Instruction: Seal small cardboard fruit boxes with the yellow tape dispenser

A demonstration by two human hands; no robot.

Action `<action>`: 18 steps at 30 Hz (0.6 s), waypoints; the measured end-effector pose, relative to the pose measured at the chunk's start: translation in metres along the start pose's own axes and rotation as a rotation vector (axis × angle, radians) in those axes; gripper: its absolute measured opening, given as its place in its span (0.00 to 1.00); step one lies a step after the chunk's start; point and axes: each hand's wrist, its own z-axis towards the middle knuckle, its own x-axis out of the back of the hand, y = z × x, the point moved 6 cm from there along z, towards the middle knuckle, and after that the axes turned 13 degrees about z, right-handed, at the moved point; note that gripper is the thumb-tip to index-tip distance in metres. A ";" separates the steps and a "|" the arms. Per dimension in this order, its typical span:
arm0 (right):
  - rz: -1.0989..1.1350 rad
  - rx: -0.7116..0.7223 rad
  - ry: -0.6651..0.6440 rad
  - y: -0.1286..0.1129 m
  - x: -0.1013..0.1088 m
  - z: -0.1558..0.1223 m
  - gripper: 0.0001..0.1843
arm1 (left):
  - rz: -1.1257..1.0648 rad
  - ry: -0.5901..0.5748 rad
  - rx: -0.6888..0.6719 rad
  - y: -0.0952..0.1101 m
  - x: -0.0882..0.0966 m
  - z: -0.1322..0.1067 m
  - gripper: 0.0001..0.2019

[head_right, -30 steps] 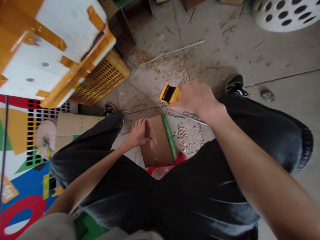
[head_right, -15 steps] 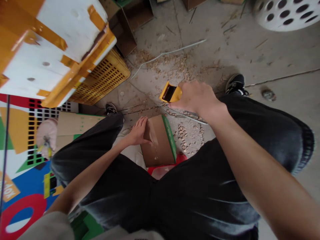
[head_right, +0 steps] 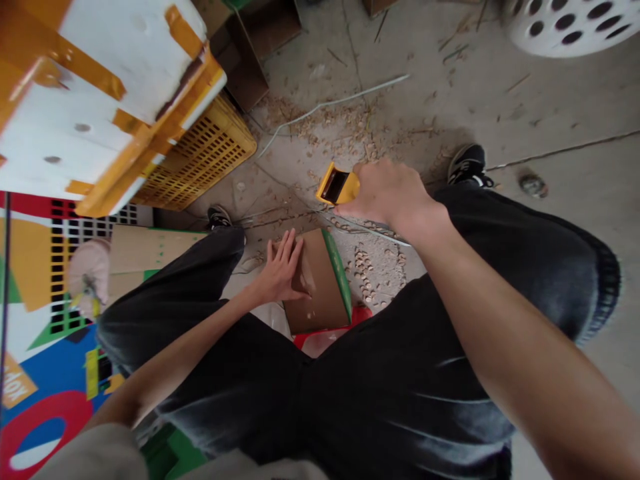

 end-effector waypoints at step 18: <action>0.007 -0.010 0.013 0.001 0.002 0.002 0.37 | -0.080 -0.037 0.097 -0.016 0.007 0.012 0.68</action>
